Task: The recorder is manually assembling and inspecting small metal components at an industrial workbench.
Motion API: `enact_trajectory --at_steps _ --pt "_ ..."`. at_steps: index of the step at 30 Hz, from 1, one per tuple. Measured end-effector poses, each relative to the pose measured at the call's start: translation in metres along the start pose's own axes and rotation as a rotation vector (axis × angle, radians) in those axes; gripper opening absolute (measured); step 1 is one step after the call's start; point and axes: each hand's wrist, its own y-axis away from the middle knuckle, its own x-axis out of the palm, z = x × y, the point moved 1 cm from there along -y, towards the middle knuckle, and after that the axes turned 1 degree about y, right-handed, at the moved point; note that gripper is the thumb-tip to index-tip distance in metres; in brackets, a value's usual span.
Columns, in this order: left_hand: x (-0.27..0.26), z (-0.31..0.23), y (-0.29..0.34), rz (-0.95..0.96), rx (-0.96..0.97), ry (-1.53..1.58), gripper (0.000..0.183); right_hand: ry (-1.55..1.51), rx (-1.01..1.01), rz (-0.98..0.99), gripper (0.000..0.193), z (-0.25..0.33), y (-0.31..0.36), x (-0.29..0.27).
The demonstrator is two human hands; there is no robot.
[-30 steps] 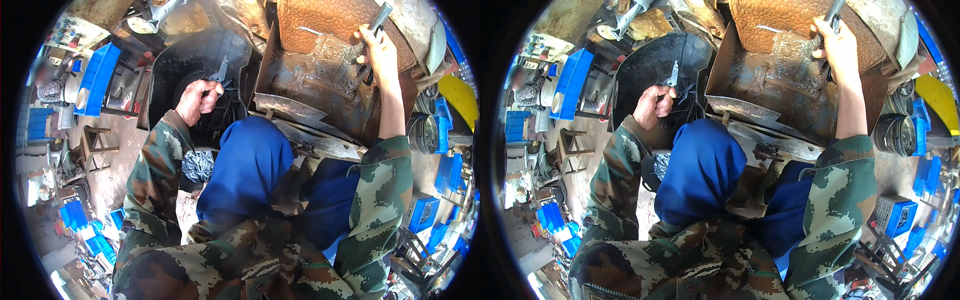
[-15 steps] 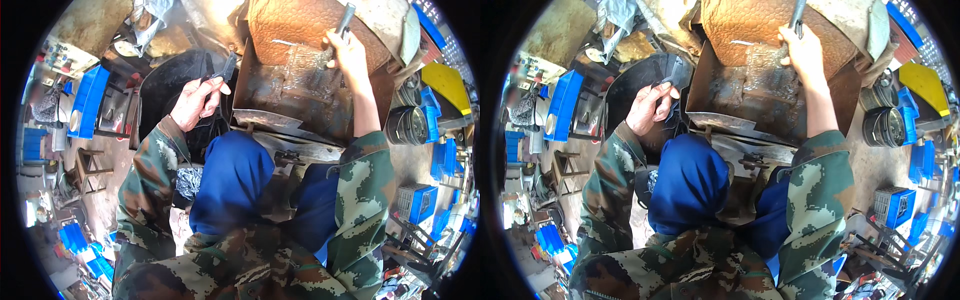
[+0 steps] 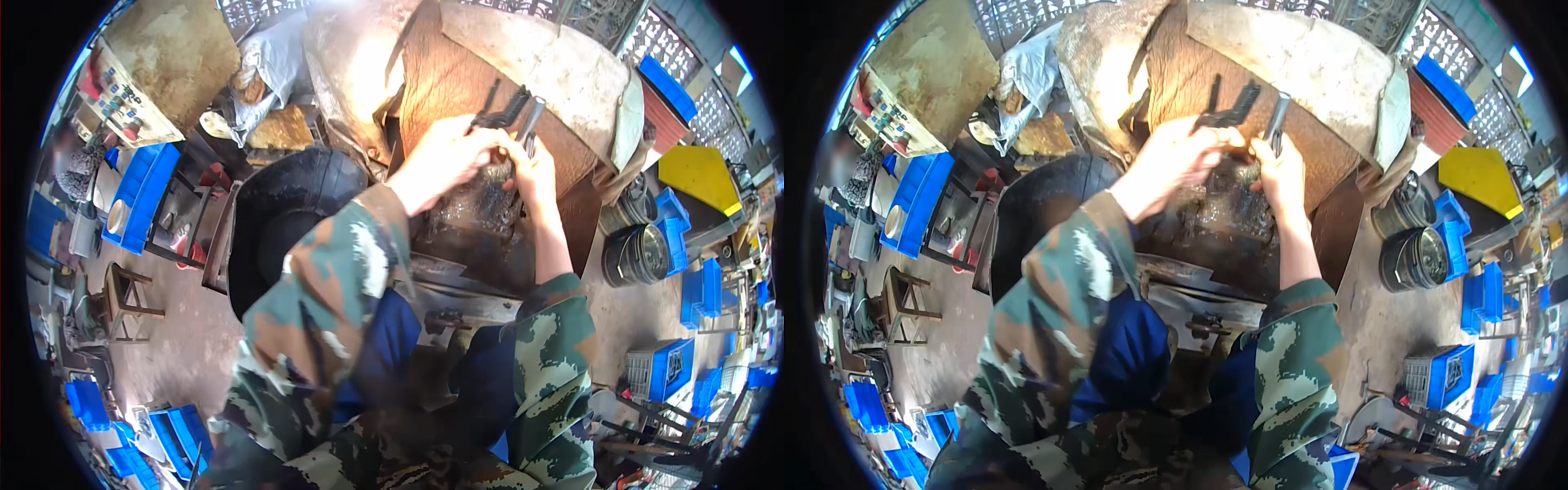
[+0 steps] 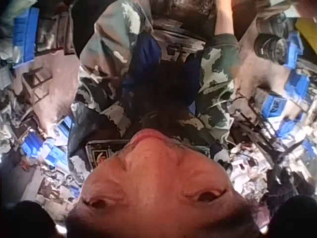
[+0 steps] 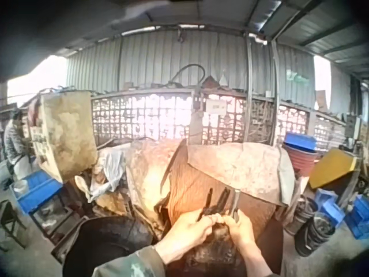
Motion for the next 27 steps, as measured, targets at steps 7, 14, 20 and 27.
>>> enact_trajectory --at_steps 7,14,20,27 --pt "0.029 0.020 -0.014 -0.093 0.003 0.042 0.018 0.076 0.030 0.035 0.025 0.000 0.001 -0.002" --pt "0.004 0.064 -0.008 -0.175 0.004 -0.100 0.016 0.032 0.049 0.019 0.023 0.007 -0.001 0.001" --pt "0.007 0.086 -0.020 -0.308 0.052 -0.130 0.013 0.044 0.027 -0.007 0.027 0.002 -0.002 -0.001" --pt "0.014 0.096 -0.024 -0.361 0.052 -0.286 0.020 0.103 0.040 -0.029 0.028 0.008 0.006 -0.004"
